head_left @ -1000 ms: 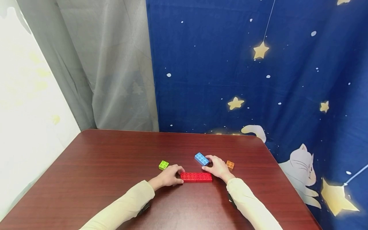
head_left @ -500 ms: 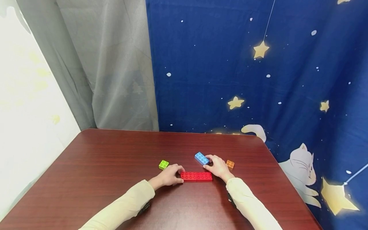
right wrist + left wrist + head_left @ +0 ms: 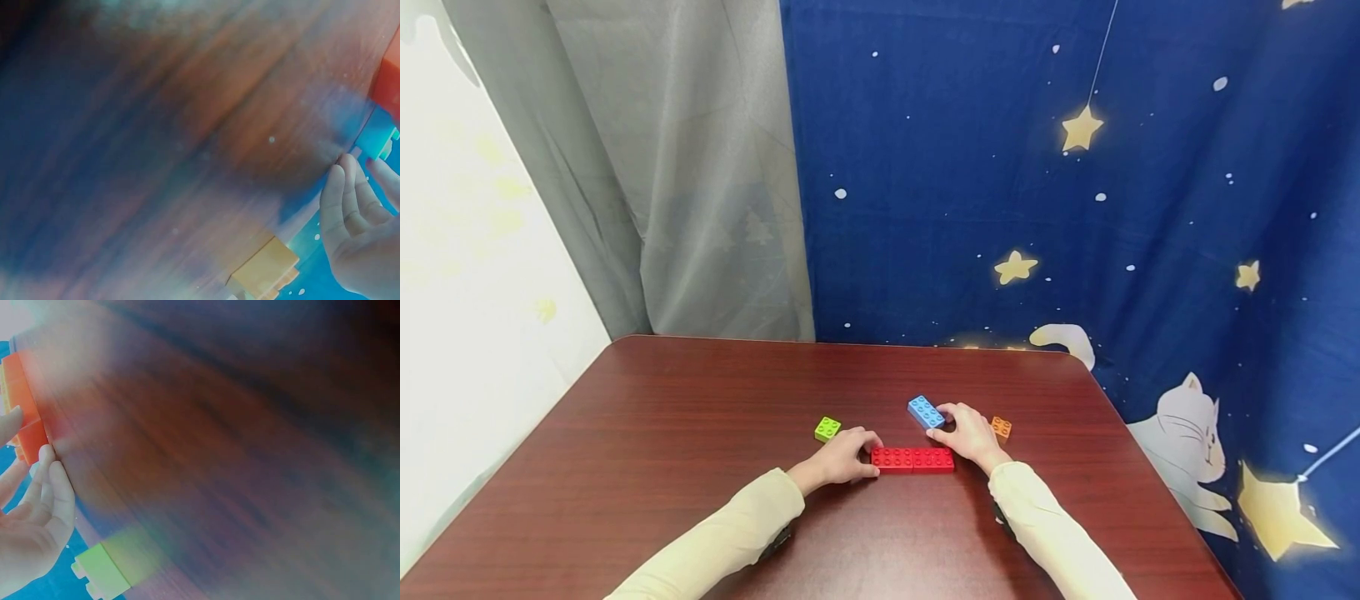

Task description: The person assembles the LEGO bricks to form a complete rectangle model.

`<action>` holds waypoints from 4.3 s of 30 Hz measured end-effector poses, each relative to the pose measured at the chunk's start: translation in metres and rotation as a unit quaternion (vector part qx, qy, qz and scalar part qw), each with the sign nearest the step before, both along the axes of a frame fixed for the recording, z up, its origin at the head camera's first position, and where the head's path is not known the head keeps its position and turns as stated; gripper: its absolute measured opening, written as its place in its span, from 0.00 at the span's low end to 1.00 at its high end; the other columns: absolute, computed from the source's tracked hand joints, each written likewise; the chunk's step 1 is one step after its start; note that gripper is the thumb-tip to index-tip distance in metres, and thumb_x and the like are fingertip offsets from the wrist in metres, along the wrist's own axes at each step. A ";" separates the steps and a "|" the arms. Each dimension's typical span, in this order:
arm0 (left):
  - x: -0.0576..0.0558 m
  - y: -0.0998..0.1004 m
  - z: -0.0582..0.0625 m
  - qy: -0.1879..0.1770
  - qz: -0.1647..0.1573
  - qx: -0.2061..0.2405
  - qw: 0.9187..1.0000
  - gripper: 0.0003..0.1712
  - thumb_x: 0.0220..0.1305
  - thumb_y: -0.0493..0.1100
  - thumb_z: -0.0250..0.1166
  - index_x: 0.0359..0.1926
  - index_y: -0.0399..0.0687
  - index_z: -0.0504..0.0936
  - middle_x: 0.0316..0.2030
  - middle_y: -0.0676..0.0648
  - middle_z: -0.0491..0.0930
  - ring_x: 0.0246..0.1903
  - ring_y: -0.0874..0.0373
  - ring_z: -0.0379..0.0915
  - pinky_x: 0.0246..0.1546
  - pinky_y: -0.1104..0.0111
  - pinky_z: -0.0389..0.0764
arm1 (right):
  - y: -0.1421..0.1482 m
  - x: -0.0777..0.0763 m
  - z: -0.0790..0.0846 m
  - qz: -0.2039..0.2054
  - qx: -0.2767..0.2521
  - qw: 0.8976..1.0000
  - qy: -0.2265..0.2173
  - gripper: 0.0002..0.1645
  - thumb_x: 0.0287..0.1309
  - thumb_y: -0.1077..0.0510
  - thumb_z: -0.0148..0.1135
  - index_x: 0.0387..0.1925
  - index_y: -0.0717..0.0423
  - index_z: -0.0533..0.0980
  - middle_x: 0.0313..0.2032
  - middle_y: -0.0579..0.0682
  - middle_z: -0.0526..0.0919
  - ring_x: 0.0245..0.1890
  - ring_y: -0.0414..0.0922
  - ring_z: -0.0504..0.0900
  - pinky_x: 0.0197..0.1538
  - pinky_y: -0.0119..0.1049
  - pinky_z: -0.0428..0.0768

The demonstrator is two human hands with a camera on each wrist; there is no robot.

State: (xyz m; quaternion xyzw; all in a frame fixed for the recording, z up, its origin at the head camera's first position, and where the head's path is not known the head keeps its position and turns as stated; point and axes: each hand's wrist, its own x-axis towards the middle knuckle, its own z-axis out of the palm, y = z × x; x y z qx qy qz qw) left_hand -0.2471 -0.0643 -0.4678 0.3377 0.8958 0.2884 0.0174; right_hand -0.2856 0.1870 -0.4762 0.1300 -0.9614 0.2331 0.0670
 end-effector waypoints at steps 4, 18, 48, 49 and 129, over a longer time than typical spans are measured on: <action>0.000 0.000 0.000 0.001 0.000 0.001 1.000 0.16 0.45 0.40 0.69 0.36 0.41 0.76 0.28 0.48 0.71 0.31 0.55 0.68 0.32 0.68 0.68 | -0.001 0.000 0.000 -0.005 0.006 1.000 -0.001 0.28 0.41 0.44 0.67 0.45 0.51 0.75 0.33 0.46 0.76 0.32 0.43 0.73 0.35 0.40 0.71; 0.000 0.000 -0.001 0.008 -0.001 -0.003 1.000 0.16 0.44 0.41 0.69 0.36 0.42 0.76 0.28 0.49 0.71 0.31 0.55 0.69 0.33 0.68 0.68 | 0.001 0.000 0.000 0.004 -0.009 1.000 -0.011 0.21 0.43 0.52 0.67 0.43 0.51 0.76 0.32 0.46 0.75 0.31 0.43 0.72 0.34 0.39 0.70; 0.001 0.000 0.000 0.003 0.001 0.001 1.000 0.16 0.44 0.41 0.69 0.36 0.43 0.76 0.28 0.49 0.71 0.31 0.55 0.68 0.32 0.69 0.68 | 0.027 0.013 0.004 0.097 -0.131 0.987 -0.004 0.18 0.45 0.57 0.65 0.41 0.57 0.75 0.31 0.48 0.74 0.22 0.39 0.69 0.26 0.32 0.69; 0.001 0.000 -0.001 0.004 -0.001 0.003 1.000 0.16 0.44 0.41 0.69 0.36 0.42 0.76 0.28 0.49 0.71 0.30 0.55 0.68 0.32 0.69 0.68 | 0.028 0.014 0.006 0.097 -0.130 0.987 -0.009 0.18 0.45 0.57 0.65 0.41 0.56 0.75 0.31 0.49 0.74 0.23 0.40 0.69 0.26 0.32 0.70; 0.000 0.000 0.000 0.003 0.001 -0.001 1.000 0.16 0.45 0.41 0.69 0.37 0.42 0.77 0.28 0.49 0.71 0.31 0.56 0.68 0.32 0.69 0.68 | 0.008 0.046 0.010 0.218 -0.123 0.968 -0.008 0.22 0.46 0.58 0.66 0.46 0.55 0.75 0.36 0.43 0.75 0.19 0.39 0.65 0.22 0.27 0.65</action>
